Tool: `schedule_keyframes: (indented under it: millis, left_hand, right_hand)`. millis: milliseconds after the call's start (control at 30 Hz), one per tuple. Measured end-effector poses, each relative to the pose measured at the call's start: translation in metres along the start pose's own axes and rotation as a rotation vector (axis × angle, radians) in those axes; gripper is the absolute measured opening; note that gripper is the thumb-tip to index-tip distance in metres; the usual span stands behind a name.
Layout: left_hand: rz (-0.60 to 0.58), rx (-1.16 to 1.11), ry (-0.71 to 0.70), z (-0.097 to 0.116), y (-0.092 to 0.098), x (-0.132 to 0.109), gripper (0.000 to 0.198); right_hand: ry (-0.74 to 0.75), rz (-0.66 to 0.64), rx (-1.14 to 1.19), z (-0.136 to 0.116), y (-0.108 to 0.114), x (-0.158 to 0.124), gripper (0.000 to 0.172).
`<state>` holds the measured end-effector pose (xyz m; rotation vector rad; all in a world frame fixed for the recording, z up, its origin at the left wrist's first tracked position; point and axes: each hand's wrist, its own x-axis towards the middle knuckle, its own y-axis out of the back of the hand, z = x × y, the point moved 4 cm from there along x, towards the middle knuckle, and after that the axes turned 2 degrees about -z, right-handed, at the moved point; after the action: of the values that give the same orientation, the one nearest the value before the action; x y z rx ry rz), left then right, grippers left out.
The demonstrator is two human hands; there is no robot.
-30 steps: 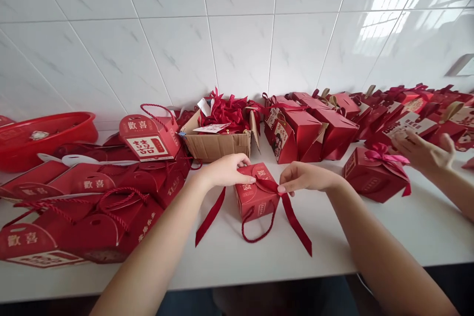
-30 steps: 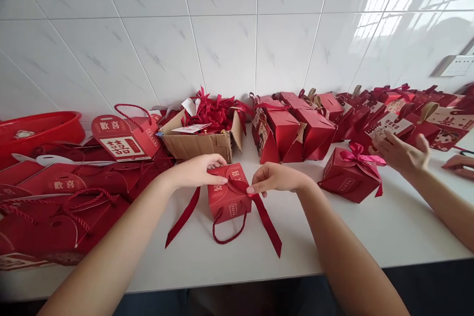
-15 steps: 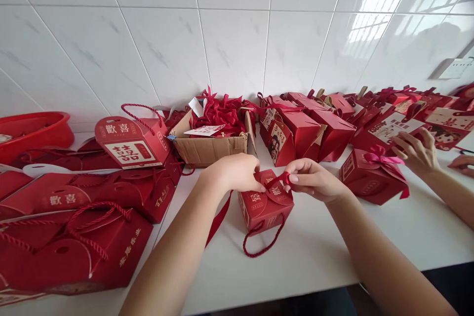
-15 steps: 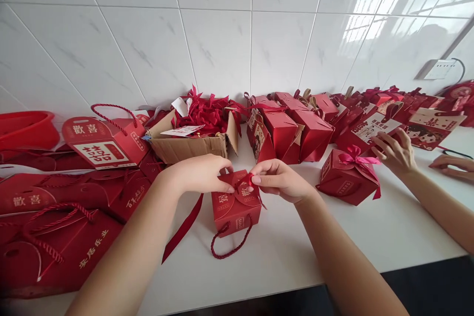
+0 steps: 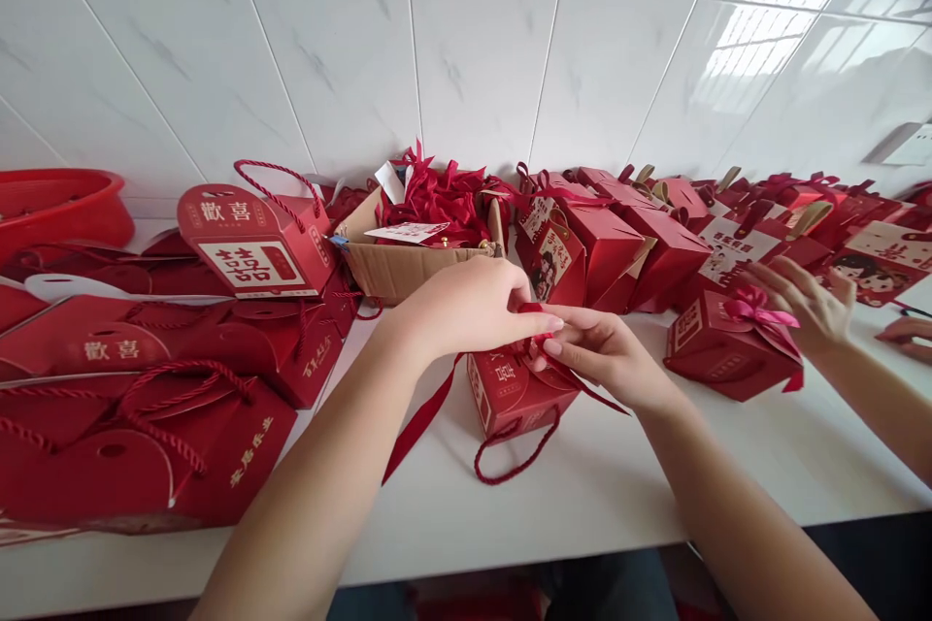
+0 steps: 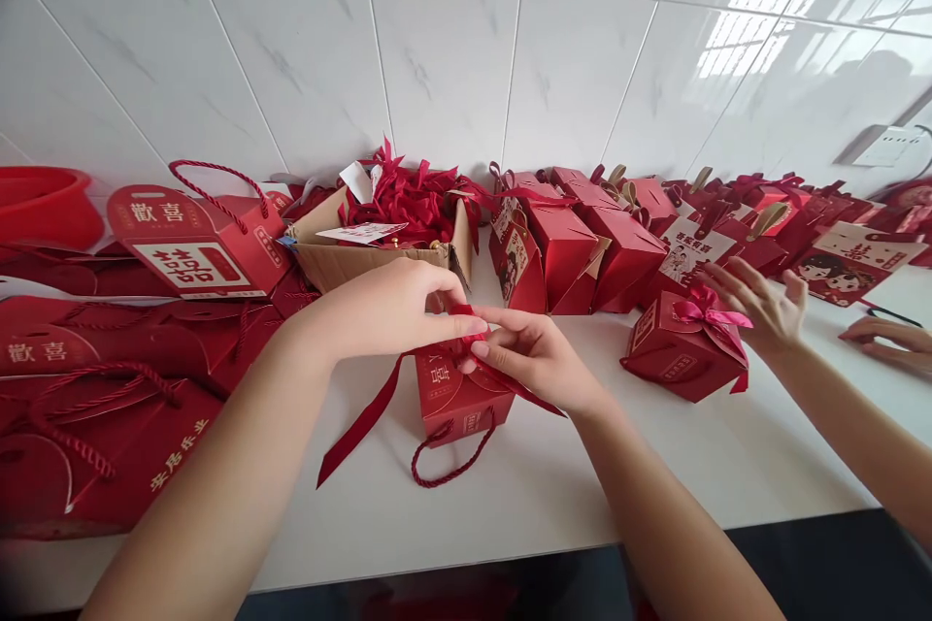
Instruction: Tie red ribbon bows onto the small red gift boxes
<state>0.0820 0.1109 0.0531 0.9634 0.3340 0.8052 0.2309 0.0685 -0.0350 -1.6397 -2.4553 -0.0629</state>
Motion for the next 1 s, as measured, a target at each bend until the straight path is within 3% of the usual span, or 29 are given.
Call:
schedule_keyframes:
  millis: [200,433,567,733,1000]
  left_hand:
    - [0.045,0.105,-0.062,0.001,-0.001,0.003,0.033]
    - [-0.005,0.167,-0.116,0.011,0.0,-0.001,0.027]
    - [-0.128,0.232,0.032,0.0,0.006,-0.005,0.04]
    - [-0.482,0.363,0.269,-0.025,0.006,-0.008,0.034]
    - [-0.534,0.343,0.258,-0.031,0.003,-0.003,0.026]
  right_hand:
    - [-0.022,0.073,-0.052,-0.002,-0.003,0.0,0.023]
    - [-0.032,0.183,-0.254,0.001,-0.007,0.001,0.027]
    - [0.067,0.251,-0.387,-0.002,-0.008,0.002,0.023]
    - [0.069,0.216,-0.39,-0.002,-0.01,0.001,0.022]
    - [0.123,0.041,-0.424,-0.006,-0.013,0.0,0.017]
